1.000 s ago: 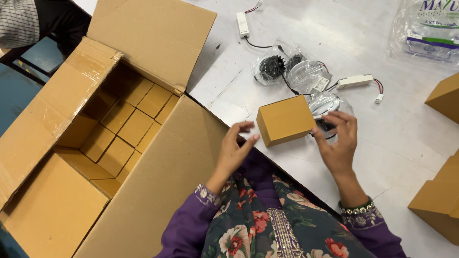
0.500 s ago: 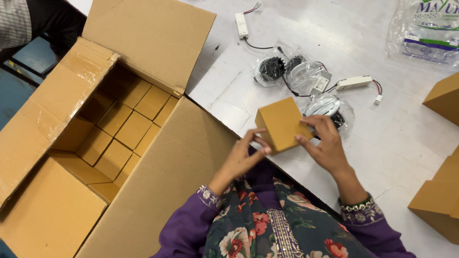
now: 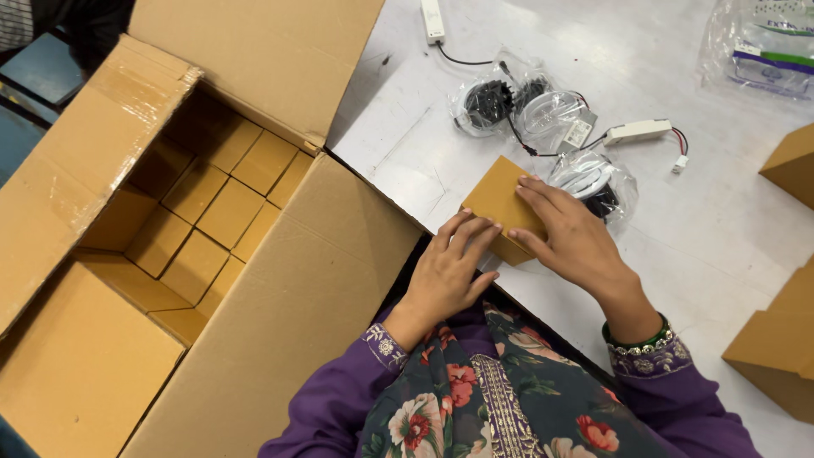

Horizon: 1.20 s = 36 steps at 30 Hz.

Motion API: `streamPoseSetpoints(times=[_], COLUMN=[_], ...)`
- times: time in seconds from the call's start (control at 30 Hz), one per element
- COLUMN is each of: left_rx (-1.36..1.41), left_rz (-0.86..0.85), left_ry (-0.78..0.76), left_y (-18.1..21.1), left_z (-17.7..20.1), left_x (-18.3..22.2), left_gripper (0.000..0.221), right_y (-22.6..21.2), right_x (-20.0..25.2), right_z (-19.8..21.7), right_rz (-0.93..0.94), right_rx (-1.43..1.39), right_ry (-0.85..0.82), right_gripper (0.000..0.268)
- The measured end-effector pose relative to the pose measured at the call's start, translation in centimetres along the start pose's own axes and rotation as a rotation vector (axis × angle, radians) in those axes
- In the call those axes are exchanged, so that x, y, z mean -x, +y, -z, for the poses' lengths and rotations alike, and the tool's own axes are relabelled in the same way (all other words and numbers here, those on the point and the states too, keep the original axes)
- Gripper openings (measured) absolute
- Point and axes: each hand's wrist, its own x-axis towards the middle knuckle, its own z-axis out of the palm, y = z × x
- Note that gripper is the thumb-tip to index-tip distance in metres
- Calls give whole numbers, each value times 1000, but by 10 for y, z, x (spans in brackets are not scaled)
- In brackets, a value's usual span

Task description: The person packages light fixtures by placing circular LED units and their associated electronic drivers into small cardboard boxes, and then organizes those boxes into a larger shipping carton.

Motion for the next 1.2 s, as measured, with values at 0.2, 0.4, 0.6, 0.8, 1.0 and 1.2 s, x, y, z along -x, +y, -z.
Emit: streamPoseSetpoints(times=[0.2,0.4,0.6,0.8,1.0,1.2], left_rx=[8,6,-7,-45,-207,-231], left_rz=[18,16,20,45,61,104], left_ry=[23,62,90,145,197,164], left_y=[-6,-8,-10,-13,-8,-4], left_z=[-5,-11,-10,-10,-9,-7], left_x=[11,16,18,22,25,24], left_gripper=[54,50,48,43,34,30], right_y=[-6,-18,-10,65,108,85], right_x=[-8,-16,-19,-36,-42,-44], right_z=[7,6,3,28,13,-60], right_rz=[-20,-54,-112,-322,-204,6], right_rx=[79,122,-71,-776,-19,347], right_ry=[-171,-200,-70,-244,134,227], right_gripper=[78,86,79,58,44,36])
